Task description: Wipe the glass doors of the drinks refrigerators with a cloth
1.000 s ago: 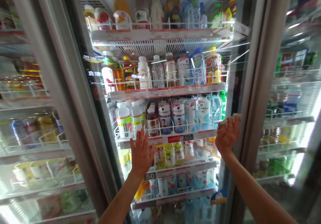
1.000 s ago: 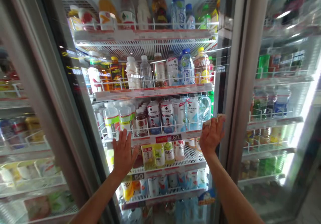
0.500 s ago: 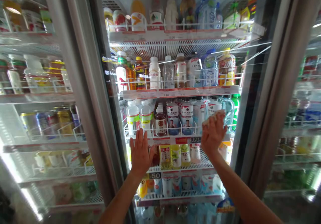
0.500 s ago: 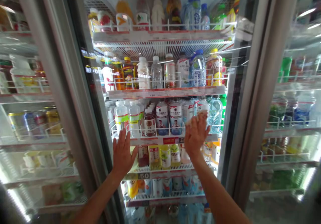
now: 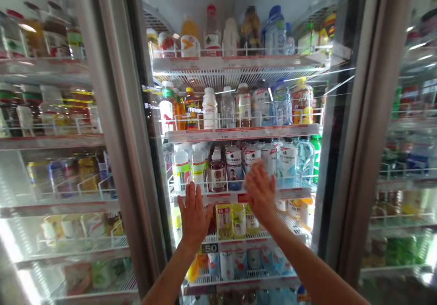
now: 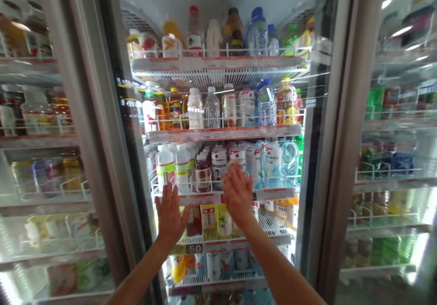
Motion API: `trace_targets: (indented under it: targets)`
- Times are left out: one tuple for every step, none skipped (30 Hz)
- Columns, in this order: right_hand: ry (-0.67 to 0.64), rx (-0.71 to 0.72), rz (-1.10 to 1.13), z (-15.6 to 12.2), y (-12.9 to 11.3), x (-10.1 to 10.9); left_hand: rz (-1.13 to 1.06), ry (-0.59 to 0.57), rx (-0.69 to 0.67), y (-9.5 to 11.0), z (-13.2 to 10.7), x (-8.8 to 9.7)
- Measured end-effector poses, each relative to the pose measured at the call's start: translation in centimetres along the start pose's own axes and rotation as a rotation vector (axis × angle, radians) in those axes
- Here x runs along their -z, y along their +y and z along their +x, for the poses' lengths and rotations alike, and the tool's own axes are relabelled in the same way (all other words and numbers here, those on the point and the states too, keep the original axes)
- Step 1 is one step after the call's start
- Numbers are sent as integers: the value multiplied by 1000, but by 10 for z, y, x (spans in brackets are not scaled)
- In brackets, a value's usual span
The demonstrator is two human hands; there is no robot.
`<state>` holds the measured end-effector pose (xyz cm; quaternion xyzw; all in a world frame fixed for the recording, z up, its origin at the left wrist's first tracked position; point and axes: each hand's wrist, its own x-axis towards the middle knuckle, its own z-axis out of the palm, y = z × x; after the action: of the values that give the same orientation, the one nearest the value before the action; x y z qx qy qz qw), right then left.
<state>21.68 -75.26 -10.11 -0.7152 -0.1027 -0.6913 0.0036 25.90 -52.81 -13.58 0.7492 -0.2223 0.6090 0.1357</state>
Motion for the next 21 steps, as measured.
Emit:
trace_targets:
  targets:
    - [-66, 115, 47, -2, -12, -2, 2, -7, 7, 0, 0, 0]
    - [-109, 193, 77, -3, -17, -3, 4, -14, 9, 0, 0, 0]
    - [-111, 213, 79, -3, -16, -2, 6, -19, 8, -1, 0, 1]
    - [-76, 173, 51, -2, -9, 0, 8, -24, 5, -1, 0, 2]
    - [-9, 79, 2, -1, 2, 3, 10, -28, 1, -2, -1, 3]
    - [74, -47, -55, 1, 14, 5, 11, -34, -5, -2, -1, 3]
    - [151, -170, -107, 3, 24, 6, 10, -39, -11, -2, -1, 4]
    - [206, -262, -141, 5, 29, 6, 8, -44, -15, -3, -2, 4]
    - [223, -298, -148, 7, 27, 5, 6, -44, -17, -3, -2, 4]
    - [196, -266, -128, 8, 21, 3, 3, -44, -17, -3, -2, 4]
    - [141, -182, -86, 8, 11, 0, 0, -43, -14, -3, -3, 4]
    - [69, -72, -35, 7, 0, -2, -2, -41, -10, -4, -3, 4]
    - [1, 30, 11, 7, -8, -4, -2, -39, -6, -4, -2, 4]
    - [-44, 99, 41, 6, -12, -4, -3, -37, -3, -4, -2, 4]
    - [-56, 119, 47, 6, -9, -4, -5, -37, -3, -4, -2, 4]
    - [-32, 85, 27, 6, -2, -2, -8, -40, -3, -4, -2, 5]
    - [27, 4, -13, 6, 8, 1, -12, -42, -4, -4, -2, 5]
    - [103, -104, -60, 7, 20, 3, -16, -45, -7, -4, -2, 5]
    - [179, -214, -104, 7, 29, 5, -19, -46, -8, -4, -2, 5]
    - [232, -295, -135, 8, 34, 6, -19, -45, -8, -4, -2, 4]
    - [246, -320, -144, 8, 34, 6, -18, -41, -7, -4, -2, 4]
